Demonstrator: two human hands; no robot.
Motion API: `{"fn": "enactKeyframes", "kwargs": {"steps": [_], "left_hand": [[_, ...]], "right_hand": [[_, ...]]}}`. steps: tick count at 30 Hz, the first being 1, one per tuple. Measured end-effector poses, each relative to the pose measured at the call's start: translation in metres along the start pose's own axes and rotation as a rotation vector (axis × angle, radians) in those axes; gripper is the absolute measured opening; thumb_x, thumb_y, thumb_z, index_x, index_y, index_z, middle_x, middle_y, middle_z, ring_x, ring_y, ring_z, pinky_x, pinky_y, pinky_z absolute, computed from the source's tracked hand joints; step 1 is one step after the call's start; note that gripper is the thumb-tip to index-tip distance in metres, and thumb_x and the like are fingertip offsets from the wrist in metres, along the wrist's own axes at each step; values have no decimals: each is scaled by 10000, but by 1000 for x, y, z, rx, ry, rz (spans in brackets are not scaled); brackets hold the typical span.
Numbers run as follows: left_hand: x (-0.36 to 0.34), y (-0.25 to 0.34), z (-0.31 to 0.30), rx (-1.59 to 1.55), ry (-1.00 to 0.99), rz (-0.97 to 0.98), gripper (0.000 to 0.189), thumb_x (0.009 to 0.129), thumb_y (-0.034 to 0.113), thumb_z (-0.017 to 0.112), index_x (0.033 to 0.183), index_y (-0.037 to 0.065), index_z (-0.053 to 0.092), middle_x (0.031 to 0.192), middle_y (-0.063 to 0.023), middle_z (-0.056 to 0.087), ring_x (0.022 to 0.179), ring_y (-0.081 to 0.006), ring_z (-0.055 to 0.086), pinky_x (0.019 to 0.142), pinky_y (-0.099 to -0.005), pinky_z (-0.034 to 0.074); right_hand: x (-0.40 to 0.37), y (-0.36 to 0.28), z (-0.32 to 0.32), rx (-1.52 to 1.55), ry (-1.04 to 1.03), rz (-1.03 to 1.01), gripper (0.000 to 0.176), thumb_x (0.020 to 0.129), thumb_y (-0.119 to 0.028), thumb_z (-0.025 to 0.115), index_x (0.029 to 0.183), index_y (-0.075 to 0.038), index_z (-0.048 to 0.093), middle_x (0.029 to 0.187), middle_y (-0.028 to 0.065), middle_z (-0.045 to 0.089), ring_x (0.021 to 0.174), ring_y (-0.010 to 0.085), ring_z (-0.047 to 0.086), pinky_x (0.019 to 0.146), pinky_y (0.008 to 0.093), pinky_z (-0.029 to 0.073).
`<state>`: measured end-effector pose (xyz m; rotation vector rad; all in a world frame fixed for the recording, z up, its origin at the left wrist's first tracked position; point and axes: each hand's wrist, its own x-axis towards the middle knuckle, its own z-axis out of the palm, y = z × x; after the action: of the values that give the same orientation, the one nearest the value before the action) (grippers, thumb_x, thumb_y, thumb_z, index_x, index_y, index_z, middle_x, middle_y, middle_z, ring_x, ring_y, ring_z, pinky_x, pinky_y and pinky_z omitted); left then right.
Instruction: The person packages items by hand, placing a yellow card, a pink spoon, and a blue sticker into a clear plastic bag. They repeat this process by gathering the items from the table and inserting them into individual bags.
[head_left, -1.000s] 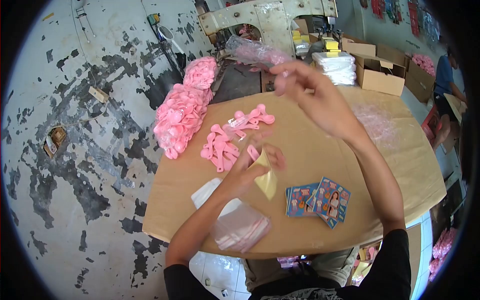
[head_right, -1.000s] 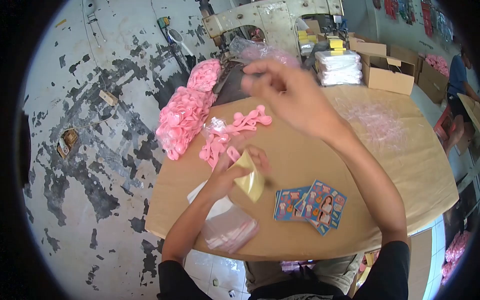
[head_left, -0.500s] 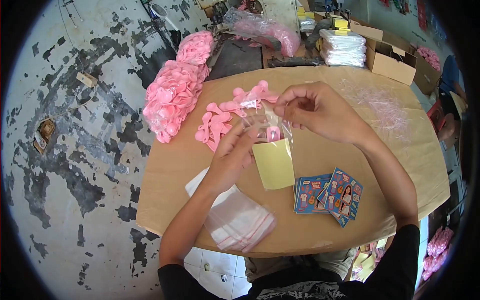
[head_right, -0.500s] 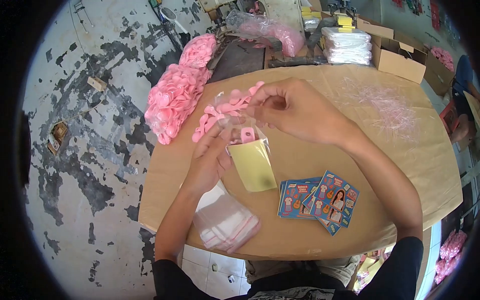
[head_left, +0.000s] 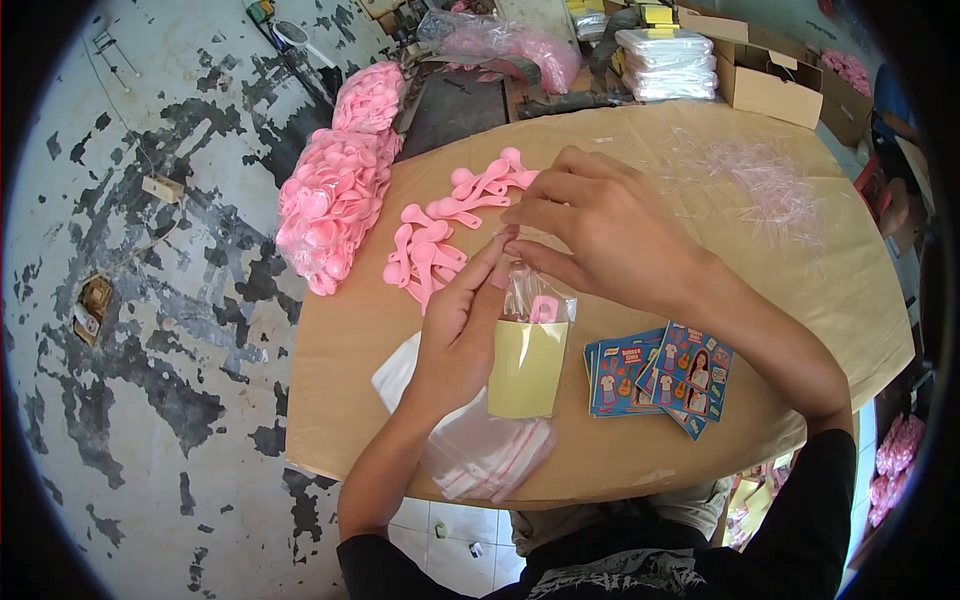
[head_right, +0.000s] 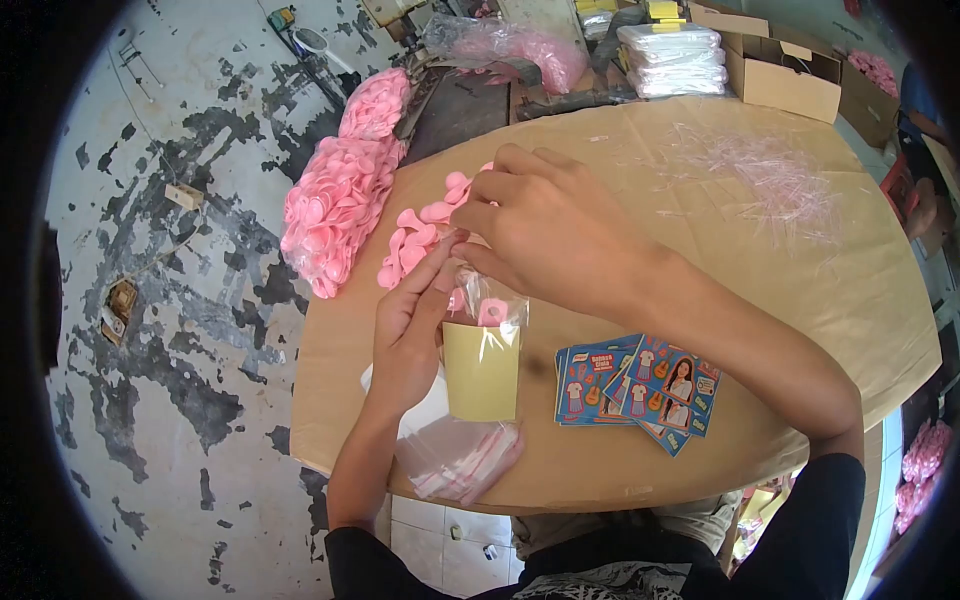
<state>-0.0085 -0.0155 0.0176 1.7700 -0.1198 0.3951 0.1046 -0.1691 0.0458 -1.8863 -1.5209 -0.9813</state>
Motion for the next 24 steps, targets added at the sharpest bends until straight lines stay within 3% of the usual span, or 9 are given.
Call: {"fn": "enactKeyframes", "kwargs": {"steps": [6, 10, 13, 15, 16, 19, 21, 23, 24], "left_hand": [[-2, -5, -8, 195, -124, -102, 406, 1013, 117, 412, 1401, -1, 417, 843, 16, 582, 642, -21, 537, 560, -174, 411], [-3, -9, -10, 295, -182, -65, 410, 1017, 103, 386, 1417, 16, 391, 1101, -69, 635, 701, -46, 509, 643, -176, 412], [2, -12, -6, 52, -136, -6, 422, 1026, 138, 362, 1426, 2, 357, 1154, -118, 625, 795, -84, 587, 679, -201, 470], [7, -9, -4, -239, -109, -73, 445, 1031, 163, 338, 1435, -22, 312, 1154, -159, 612, 957, -138, 641, 761, -253, 535], [10, -9, -5, -317, -100, -56, 444, 1031, 185, 323, 1416, -36, 300, 1324, -239, 504, 1078, -226, 623, 877, -309, 545], [18, -18, -13, -393, -68, -113, 423, 1040, 237, 310, 1410, 34, 338, 1300, -177, 554, 894, -176, 682, 734, -253, 565], [19, -20, -13, -391, -30, -190, 406, 1031, 232, 346, 1368, 8, 384, 1261, -181, 576, 966, -187, 662, 783, -281, 558], [21, -22, -15, -434, -28, -315, 394, 1018, 202, 391, 1340, -23, 418, 1246, -181, 579, 1036, -198, 638, 833, -293, 546], [24, -24, -17, -405, -69, -313, 396, 1018, 215, 397, 1332, -24, 434, 1235, -170, 587, 1032, -191, 638, 846, -306, 541]], "right_hand": [[-8, 4, 9, -10, -89, -25, 162, 705, -155, 724, 833, -63, 685, 789, 56, 658, 829, 228, 601, 716, 358, 509], [-9, 7, 17, 84, -71, 103, 79, 728, -98, 684, 759, -46, 634, 727, 57, 626, 770, 181, 598, 674, 333, 494], [5, 7, -6, 443, -121, 474, 130, 783, -143, 632, 766, -16, 613, 726, 73, 637, 686, 215, 597, 654, 330, 490], [11, 26, -22, 683, 27, 416, 139, 814, -153, 617, 808, -15, 624, 748, 50, 643, 699, 171, 595, 649, 308, 485], [12, 41, -31, 803, 101, 386, 145, 830, -158, 610, 830, -14, 630, 759, 39, 647, 706, 149, 593, 647, 296, 482], [5, 93, -73, 1084, -329, 446, 136, 846, -119, 587, 910, -13, 643, 811, 9, 645, 747, 121, 591, 680, 286, 491], [-19, 126, -62, 980, -618, 655, 221, 776, 4, 536, 975, -15, 631, 845, 60, 641, 751, 133, 628, 657, 272, 496], [-77, 173, -31, 29, -453, 361, 206, 773, 7, 582, 966, -4, 653, 816, 78, 654, 735, 148, 639, 647, 285, 509], [-75, 167, -29, -436, -337, 194, 199, 772, 9, 605, 961, 1, 664, 802, 87, 660, 727, 155, 645, 642, 292, 516]]}}
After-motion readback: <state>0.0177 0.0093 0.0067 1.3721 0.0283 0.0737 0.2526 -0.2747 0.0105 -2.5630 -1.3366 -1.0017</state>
